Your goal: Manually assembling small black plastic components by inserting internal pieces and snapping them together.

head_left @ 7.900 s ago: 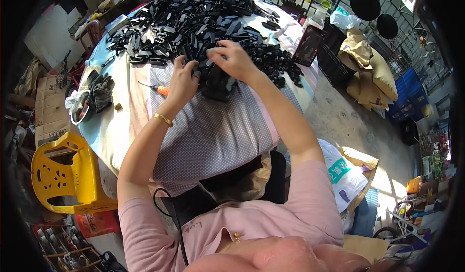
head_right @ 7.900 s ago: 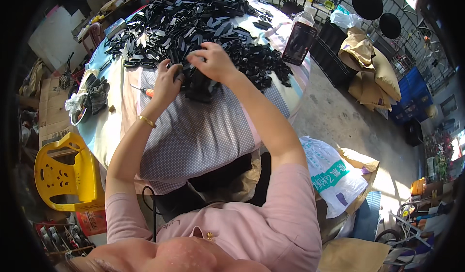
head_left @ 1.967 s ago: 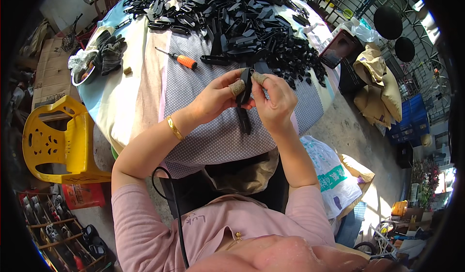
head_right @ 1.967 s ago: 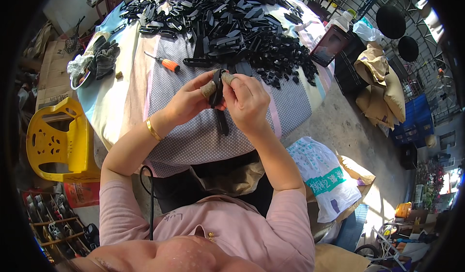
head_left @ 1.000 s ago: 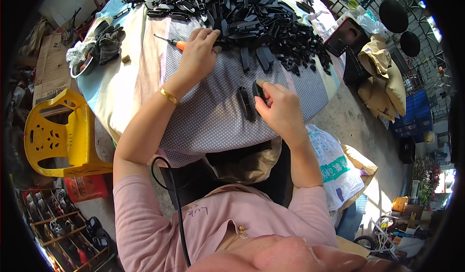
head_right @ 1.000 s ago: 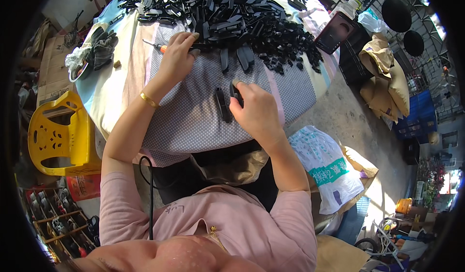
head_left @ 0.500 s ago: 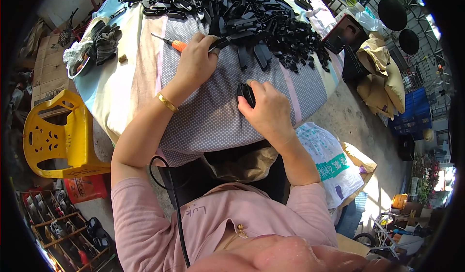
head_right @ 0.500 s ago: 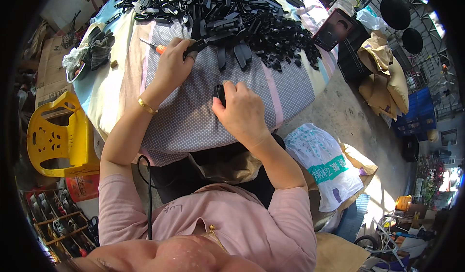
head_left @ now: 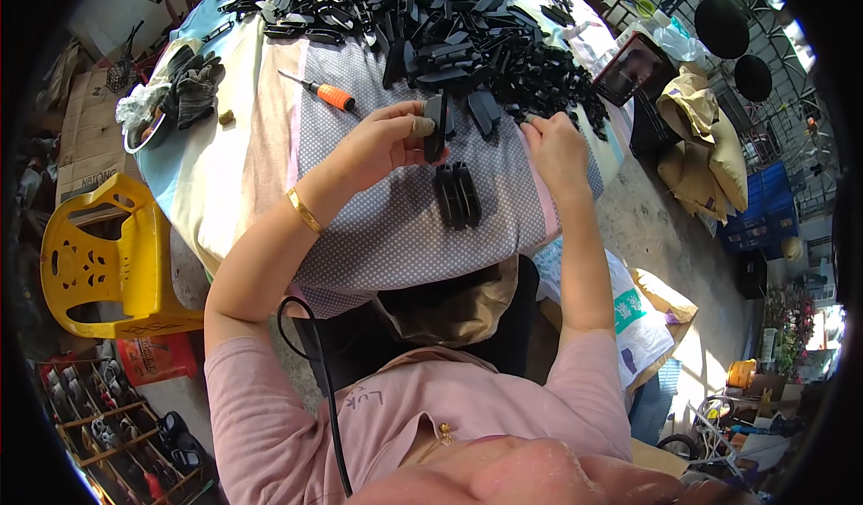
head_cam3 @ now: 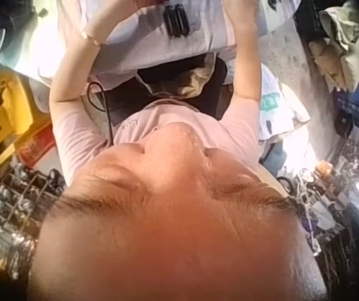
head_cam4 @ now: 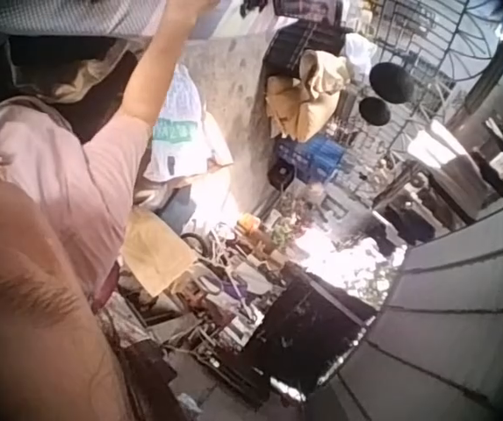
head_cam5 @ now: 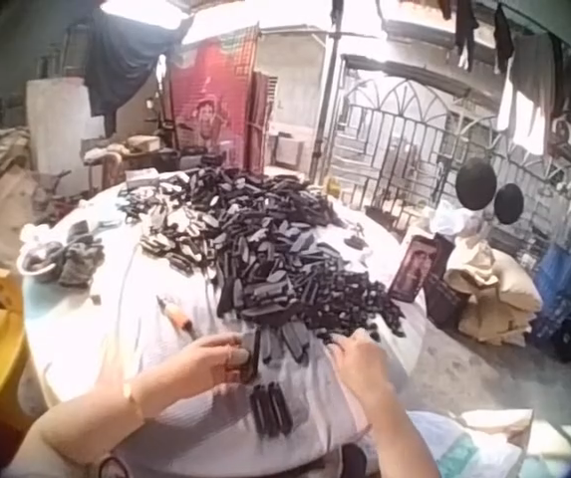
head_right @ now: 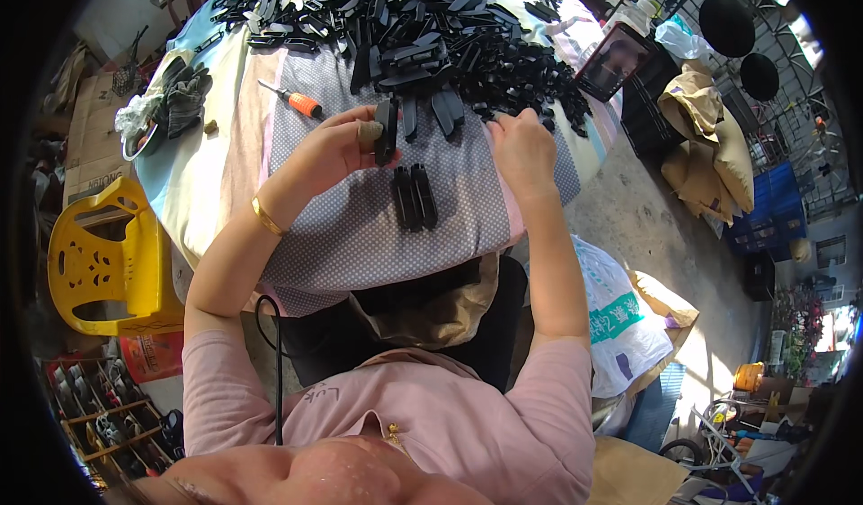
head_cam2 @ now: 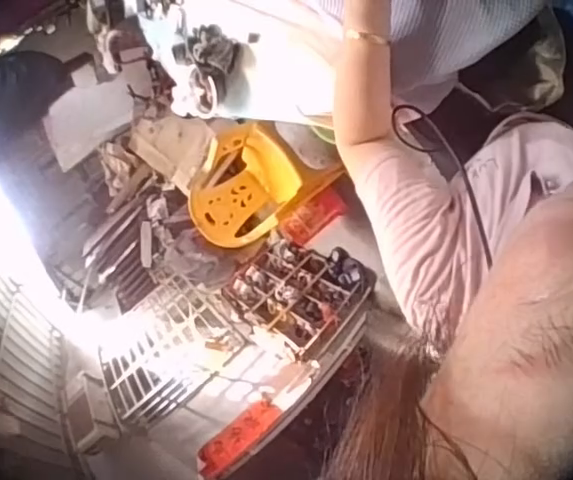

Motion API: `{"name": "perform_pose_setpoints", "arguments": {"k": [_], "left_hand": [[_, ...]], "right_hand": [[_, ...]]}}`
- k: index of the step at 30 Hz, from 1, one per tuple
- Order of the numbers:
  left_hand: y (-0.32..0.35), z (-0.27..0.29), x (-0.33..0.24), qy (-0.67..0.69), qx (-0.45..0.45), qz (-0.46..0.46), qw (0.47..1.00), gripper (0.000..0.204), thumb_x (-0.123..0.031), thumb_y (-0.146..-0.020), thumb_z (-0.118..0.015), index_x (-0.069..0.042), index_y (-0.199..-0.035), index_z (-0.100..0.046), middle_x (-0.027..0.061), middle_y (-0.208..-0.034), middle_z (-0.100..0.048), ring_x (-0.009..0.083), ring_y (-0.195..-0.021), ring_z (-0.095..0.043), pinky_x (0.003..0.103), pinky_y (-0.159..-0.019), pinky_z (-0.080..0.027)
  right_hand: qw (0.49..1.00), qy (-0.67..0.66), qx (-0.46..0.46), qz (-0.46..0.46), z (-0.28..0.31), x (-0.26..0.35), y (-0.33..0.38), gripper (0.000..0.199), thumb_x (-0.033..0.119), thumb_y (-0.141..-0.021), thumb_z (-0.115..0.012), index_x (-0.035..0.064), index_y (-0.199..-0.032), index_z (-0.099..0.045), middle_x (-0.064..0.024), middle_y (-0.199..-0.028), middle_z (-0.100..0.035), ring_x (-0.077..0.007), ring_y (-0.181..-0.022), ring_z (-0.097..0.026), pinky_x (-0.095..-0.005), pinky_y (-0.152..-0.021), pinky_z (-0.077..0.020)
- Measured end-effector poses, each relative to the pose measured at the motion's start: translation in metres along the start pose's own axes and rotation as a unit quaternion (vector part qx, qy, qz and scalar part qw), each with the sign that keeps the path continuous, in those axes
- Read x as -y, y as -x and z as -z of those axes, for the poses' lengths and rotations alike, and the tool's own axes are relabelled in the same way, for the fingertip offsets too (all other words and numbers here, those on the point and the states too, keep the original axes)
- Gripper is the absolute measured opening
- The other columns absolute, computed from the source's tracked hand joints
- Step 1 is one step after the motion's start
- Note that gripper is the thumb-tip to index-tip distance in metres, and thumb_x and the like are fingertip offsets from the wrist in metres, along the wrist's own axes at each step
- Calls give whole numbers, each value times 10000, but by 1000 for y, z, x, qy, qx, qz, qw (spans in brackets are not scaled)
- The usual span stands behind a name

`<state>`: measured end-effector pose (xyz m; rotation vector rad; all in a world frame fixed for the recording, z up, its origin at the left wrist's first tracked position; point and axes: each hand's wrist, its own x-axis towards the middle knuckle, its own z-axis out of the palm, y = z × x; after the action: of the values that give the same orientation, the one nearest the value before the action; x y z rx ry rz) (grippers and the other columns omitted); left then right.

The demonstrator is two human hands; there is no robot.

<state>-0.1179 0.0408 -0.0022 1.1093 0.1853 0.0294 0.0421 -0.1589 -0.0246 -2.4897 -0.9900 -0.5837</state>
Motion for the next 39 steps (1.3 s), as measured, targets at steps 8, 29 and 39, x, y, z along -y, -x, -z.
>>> {"name": "perform_pose_setpoints", "arguments": {"k": [8, 29, 39], "left_hand": [[2, 0, -1, 65, 66, -6, 996, 331, -139, -898, -445, 16, -1191, -444, 144, -1043, -553, 209, -890, -588, 307, -787, -488], [3, -2, 12, 90, 76, -114, 987, 386, -105, -836, -606, -13, -1194, -495, 53, -1078, -582, 140, -979, -557, 279, -876, -451], [0, 5, 19, 56, 66, -113, 990, 329, -107, -840, -599, 12, -1138, -530, 75, -1071, -587, 154, -989, -564, 273, -885, -451]], "right_hand": [[992, -106, -21, 58, -8, 2, -4, 158, 129, -771, -648, 45, -903, -642, -81, -822, -586, -224, -646, -596, -298, -594, -478], [899, -339, -174, 215, 30, 94, 3, 121, -26, -719, -670, -9, -827, -618, -88, -760, -609, -154, -616, -589, -242, -523, -484], [927, -266, -85, 250, 38, 95, 9, 145, 37, -708, -657, -25, -832, -613, -101, -850, -581, -238, -721, -575, -317, -606, -478]]}}
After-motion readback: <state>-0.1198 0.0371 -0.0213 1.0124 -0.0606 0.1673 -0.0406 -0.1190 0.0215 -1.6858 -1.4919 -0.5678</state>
